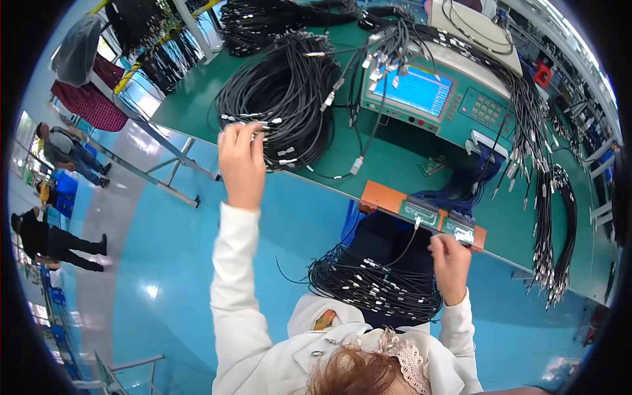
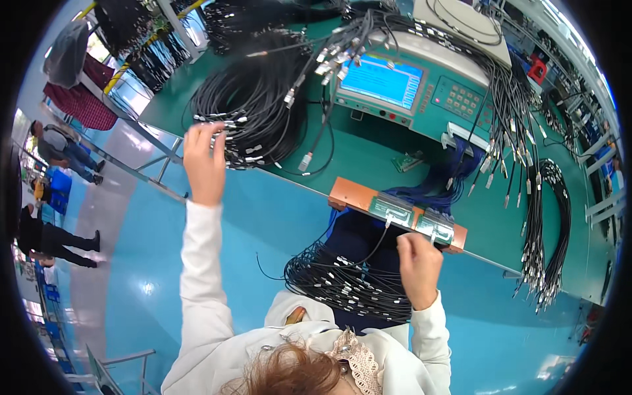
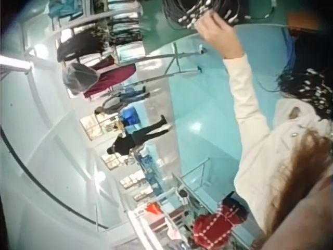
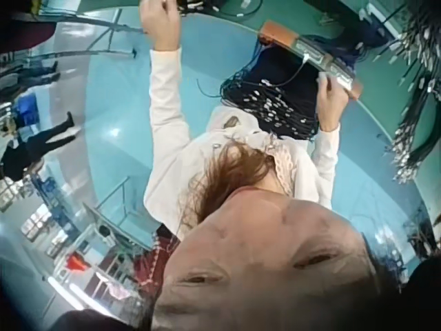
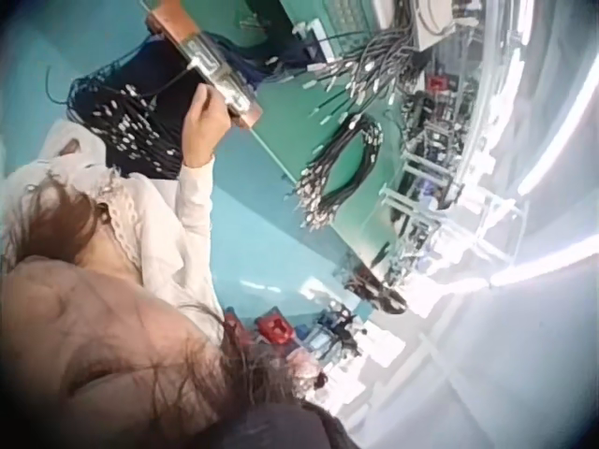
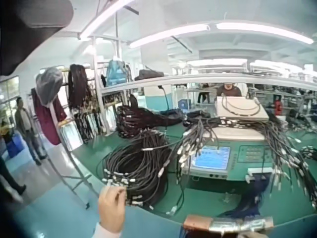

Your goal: Testing wire harnesses by connecting them to a testing jig and monitoring results on a screen.

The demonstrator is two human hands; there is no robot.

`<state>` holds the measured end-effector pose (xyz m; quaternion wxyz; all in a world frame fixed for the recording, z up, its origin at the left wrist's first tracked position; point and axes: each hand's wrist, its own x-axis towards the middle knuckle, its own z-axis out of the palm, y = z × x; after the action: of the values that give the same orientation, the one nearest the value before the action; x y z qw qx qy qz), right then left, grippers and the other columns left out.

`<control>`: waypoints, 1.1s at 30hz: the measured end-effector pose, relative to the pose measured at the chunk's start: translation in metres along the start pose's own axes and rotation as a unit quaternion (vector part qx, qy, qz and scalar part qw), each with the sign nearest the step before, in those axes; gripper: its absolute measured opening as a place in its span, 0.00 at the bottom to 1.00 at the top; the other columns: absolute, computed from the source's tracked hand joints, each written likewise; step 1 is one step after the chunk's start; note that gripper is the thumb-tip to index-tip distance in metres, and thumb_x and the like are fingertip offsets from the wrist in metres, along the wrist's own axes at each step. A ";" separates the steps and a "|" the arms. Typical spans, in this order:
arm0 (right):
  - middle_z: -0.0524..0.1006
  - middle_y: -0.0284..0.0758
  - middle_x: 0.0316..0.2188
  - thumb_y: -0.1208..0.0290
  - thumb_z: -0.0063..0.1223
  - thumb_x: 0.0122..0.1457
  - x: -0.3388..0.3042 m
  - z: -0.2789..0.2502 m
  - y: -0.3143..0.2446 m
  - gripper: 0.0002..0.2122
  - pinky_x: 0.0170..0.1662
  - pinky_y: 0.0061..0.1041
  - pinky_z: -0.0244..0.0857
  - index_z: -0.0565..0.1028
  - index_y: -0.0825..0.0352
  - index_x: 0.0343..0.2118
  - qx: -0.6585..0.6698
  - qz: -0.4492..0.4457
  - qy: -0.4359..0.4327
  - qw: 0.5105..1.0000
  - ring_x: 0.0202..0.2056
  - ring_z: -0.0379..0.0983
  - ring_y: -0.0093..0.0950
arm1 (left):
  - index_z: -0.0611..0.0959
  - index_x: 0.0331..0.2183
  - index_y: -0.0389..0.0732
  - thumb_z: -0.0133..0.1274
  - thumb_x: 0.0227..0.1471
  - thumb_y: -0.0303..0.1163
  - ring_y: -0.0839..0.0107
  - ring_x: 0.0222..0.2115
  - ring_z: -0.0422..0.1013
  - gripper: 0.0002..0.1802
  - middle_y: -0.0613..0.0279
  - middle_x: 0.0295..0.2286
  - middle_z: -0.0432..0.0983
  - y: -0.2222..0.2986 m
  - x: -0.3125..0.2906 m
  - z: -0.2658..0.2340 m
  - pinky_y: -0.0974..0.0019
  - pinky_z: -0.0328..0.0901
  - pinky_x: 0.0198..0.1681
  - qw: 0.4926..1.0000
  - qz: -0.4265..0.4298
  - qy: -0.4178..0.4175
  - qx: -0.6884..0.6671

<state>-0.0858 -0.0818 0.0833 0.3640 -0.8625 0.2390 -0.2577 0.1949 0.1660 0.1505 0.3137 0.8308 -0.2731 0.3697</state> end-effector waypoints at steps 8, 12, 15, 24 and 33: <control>0.77 0.37 0.21 0.77 0.49 0.56 -0.001 0.033 -0.045 0.05 0.27 0.19 0.67 0.74 0.74 0.30 0.048 -0.081 -0.104 0.990 0.23 0.75 0.22 | 0.80 0.31 0.42 0.54 0.45 0.26 0.60 0.33 0.69 0.06 0.61 0.30 0.72 -0.050 0.044 -0.010 0.61 0.65 0.35 0.993 0.082 -0.034 0.083; 0.74 0.44 0.41 0.65 0.41 0.64 0.029 0.062 -0.068 0.17 0.46 0.28 0.68 0.64 0.74 0.49 0.430 0.093 -0.292 0.849 0.42 0.73 0.31 | 0.77 0.32 0.36 0.52 0.47 0.21 0.56 0.31 0.70 0.06 0.56 0.30 0.72 0.013 0.032 -0.044 0.61 0.64 0.33 0.992 0.124 0.011 0.008; 0.72 0.46 0.43 0.61 0.40 0.64 0.067 0.090 -0.098 0.19 0.48 0.31 0.68 0.62 0.72 0.50 0.618 0.208 -0.300 0.696 0.44 0.72 0.33 | 0.77 0.35 0.34 0.54 0.45 0.18 0.54 0.31 0.70 0.11 0.51 0.31 0.72 0.054 -0.048 -0.058 0.58 0.66 0.35 0.980 0.180 -0.080 -0.035; 0.66 0.27 0.18 0.64 0.35 0.66 0.013 0.107 -0.086 0.11 0.17 0.16 0.45 0.65 0.67 0.41 0.639 0.230 -0.403 0.614 0.15 0.51 0.14 | 0.61 0.52 0.35 0.45 0.57 0.32 0.64 0.35 0.67 0.24 0.53 0.46 0.62 0.046 -0.112 -0.065 0.66 0.65 0.38 0.711 -0.470 0.054 -0.521; 0.74 0.38 0.18 0.71 0.44 0.59 -0.101 -0.042 0.013 0.10 0.21 0.20 0.67 0.73 0.73 0.29 0.438 0.223 -0.229 0.840 0.16 0.70 0.22 | 0.68 0.45 0.33 0.37 0.61 0.30 0.80 0.16 0.47 0.13 0.69 0.18 0.52 -0.093 -0.027 -0.100 0.75 0.46 0.18 0.502 -0.344 -0.081 -0.789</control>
<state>-0.1905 -0.0503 0.0716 0.7960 -0.5710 0.1965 -0.0422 0.1991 0.3047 0.1527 0.9184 0.2935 -0.1686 -0.2050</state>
